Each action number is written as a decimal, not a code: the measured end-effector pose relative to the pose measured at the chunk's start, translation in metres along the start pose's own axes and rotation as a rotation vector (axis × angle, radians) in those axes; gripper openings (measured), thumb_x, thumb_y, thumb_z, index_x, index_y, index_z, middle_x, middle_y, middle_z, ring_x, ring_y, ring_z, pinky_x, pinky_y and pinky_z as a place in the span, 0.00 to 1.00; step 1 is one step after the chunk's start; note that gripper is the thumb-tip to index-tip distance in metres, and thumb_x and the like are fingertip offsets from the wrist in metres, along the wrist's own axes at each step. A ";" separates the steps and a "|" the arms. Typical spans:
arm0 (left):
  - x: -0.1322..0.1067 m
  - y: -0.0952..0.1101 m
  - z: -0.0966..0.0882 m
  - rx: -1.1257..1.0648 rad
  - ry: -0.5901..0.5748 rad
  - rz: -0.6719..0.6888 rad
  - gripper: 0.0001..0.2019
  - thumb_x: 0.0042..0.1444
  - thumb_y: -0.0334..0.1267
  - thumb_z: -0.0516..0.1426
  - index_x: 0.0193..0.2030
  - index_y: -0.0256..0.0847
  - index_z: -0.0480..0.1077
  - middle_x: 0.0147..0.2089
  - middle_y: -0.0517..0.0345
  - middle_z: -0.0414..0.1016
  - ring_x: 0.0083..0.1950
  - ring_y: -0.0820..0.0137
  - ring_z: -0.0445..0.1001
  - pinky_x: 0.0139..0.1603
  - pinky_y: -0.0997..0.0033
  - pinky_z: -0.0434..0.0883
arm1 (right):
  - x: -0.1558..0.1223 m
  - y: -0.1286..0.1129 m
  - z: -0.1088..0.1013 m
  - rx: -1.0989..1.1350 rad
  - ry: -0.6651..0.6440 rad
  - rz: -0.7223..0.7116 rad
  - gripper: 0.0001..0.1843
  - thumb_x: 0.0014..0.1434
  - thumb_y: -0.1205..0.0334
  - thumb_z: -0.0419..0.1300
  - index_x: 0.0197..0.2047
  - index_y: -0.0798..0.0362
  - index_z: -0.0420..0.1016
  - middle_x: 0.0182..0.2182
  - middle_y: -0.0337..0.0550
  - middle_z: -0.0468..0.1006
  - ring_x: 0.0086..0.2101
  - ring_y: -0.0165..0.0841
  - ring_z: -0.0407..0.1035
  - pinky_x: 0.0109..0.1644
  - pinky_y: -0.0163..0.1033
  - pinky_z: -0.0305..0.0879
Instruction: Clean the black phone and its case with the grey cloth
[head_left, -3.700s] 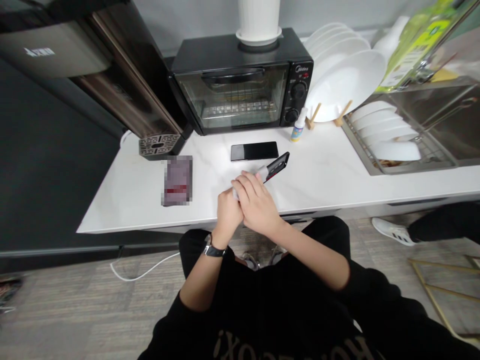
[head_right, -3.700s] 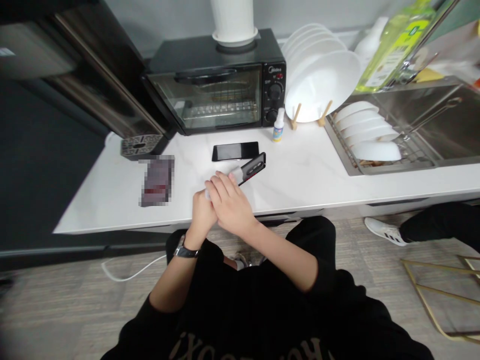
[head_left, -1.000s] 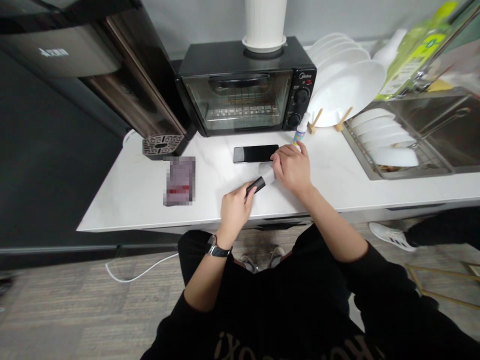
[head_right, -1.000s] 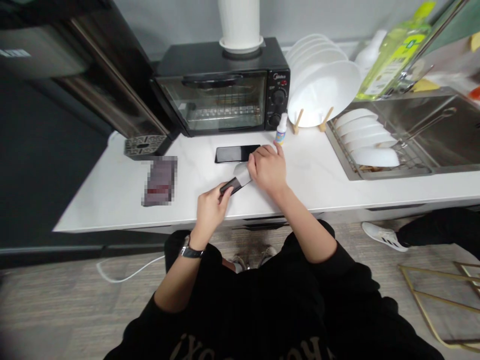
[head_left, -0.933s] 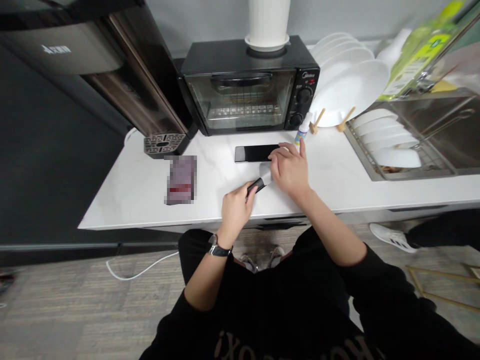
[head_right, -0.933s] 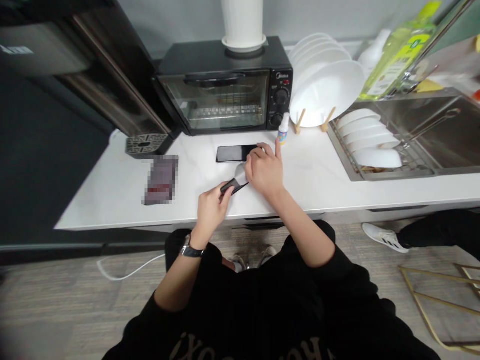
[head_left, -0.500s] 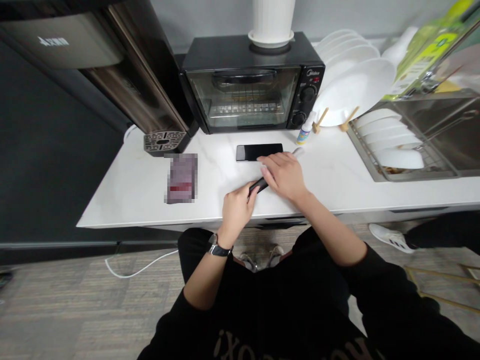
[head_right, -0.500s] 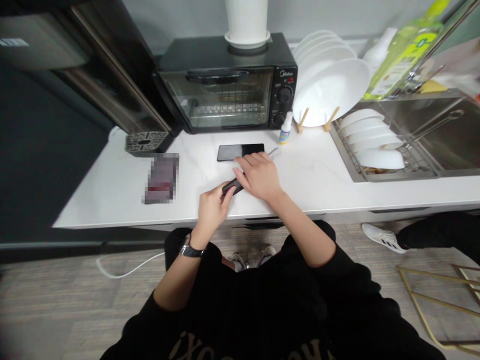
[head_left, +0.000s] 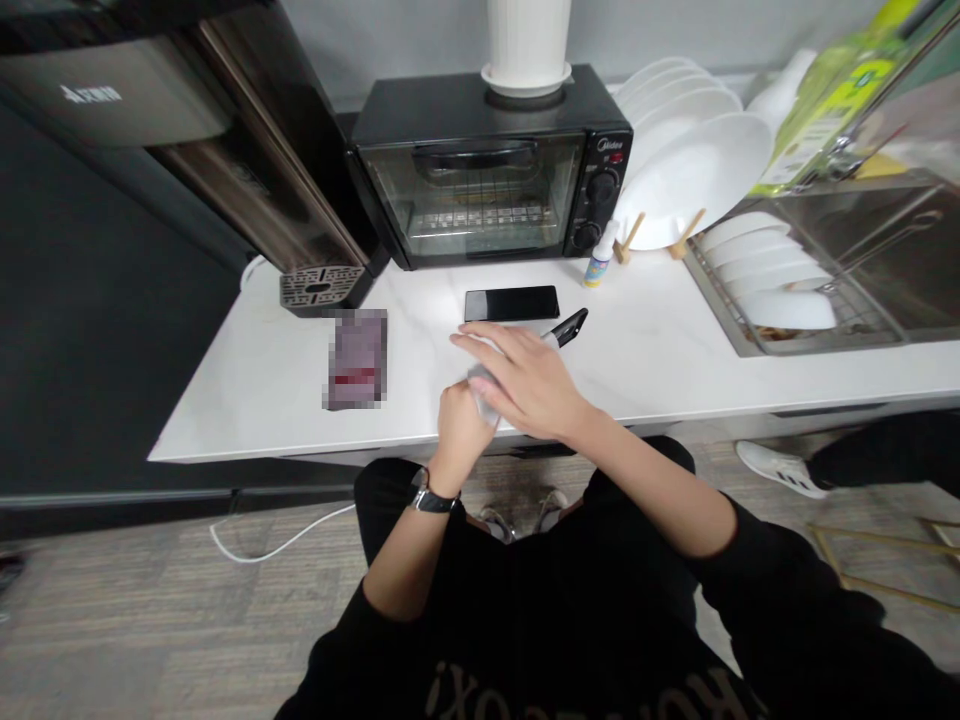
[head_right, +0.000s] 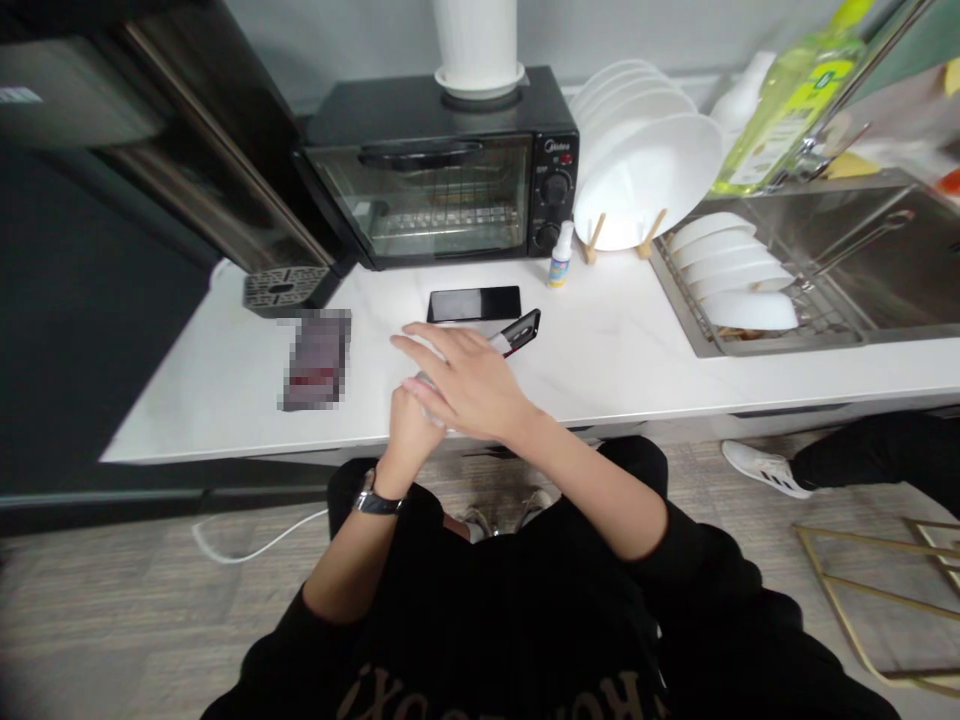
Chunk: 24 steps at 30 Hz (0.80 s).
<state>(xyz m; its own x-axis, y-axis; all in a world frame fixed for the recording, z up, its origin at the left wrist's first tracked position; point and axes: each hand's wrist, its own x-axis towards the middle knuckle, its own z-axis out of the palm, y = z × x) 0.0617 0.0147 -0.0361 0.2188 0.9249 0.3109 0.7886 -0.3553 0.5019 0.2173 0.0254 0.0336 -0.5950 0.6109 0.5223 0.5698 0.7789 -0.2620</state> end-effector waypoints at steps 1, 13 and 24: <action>0.000 0.000 -0.001 0.017 -0.004 0.004 0.07 0.60 0.30 0.57 0.35 0.39 0.77 0.31 0.48 0.81 0.32 0.59 0.80 0.35 0.65 0.72 | 0.000 0.012 -0.002 -0.058 -0.007 0.022 0.29 0.79 0.50 0.42 0.67 0.58 0.73 0.65 0.55 0.76 0.61 0.44 0.70 0.69 0.52 0.61; 0.001 0.014 -0.008 0.008 0.051 0.012 0.13 0.74 0.40 0.54 0.52 0.40 0.79 0.37 0.52 0.85 0.35 0.65 0.82 0.37 0.70 0.68 | -0.009 0.078 -0.009 -0.264 0.101 0.278 0.23 0.75 0.62 0.47 0.48 0.55 0.85 0.45 0.48 0.87 0.59 0.49 0.73 0.77 0.65 0.43; 0.002 0.003 -0.003 0.097 0.005 -0.041 0.08 0.65 0.34 0.57 0.37 0.38 0.78 0.30 0.51 0.81 0.31 0.62 0.80 0.35 0.68 0.68 | 0.001 0.045 0.006 -0.223 -0.026 0.192 0.24 0.76 0.60 0.45 0.47 0.55 0.85 0.43 0.47 0.86 0.48 0.43 0.74 0.67 0.53 0.60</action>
<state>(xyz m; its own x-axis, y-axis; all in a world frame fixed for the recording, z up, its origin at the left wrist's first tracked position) 0.0628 0.0145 -0.0311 0.1824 0.9376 0.2961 0.8486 -0.3022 0.4343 0.2390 0.0619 0.0177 -0.4774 0.7495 0.4586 0.7819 0.6004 -0.1674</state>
